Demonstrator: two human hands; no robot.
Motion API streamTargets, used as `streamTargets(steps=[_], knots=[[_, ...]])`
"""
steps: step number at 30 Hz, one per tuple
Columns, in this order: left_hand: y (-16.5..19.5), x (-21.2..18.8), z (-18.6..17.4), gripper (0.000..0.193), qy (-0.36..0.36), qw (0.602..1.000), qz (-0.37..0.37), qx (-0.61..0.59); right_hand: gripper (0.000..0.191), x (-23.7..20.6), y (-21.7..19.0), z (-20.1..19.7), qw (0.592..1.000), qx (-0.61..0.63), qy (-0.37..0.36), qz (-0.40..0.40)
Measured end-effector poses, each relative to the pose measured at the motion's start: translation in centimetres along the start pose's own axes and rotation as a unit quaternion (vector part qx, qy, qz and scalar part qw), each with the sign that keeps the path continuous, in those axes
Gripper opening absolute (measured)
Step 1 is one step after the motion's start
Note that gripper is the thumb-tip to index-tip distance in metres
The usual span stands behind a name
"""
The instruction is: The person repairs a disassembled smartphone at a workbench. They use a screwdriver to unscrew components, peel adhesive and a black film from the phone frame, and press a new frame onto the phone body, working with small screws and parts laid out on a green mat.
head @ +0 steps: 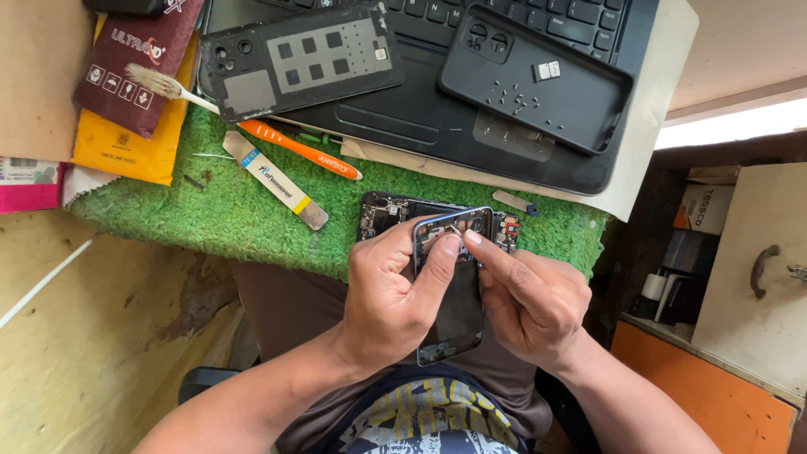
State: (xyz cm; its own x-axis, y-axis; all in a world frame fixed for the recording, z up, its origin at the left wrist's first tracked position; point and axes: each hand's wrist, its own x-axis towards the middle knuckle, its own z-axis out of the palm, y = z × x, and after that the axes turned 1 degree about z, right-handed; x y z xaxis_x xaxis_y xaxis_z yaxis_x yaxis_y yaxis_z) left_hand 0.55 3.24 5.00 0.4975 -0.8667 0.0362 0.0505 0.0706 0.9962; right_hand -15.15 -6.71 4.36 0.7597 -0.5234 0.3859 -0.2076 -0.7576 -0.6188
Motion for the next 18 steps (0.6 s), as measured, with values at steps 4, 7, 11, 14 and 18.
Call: streamTargets(steps=[4,7,11,14,18], knots=[[-0.21,-0.12,0.1,0.019,0.005,1.0,0.012,-0.001,0.043,0.17,0.02,0.01,1.0,0.01,-0.003,-0.013],[-0.34,-0.24,0.17,0.02,0.007,1.0,0.001,-0.006,0.042,0.31,-0.05,0.0,1.0,0.017,-0.002,-0.021],[-0.49,-0.3,0.16,0.02,0.007,1.0,-0.004,-0.01,0.041,0.39,-0.12,0.15,1.0,0.014,0.004,-0.026],[-0.53,-0.29,0.19,0.02,0.008,1.0,0.009,-0.007,0.041,0.33,-0.05,0.15,0.999,0.015,0.003,-0.032],[-0.41,-0.27,0.04,0.019,0.004,0.999,0.038,0.004,0.046,0.3,0.05,0.1,0.999,0.024,0.009,-0.037]])
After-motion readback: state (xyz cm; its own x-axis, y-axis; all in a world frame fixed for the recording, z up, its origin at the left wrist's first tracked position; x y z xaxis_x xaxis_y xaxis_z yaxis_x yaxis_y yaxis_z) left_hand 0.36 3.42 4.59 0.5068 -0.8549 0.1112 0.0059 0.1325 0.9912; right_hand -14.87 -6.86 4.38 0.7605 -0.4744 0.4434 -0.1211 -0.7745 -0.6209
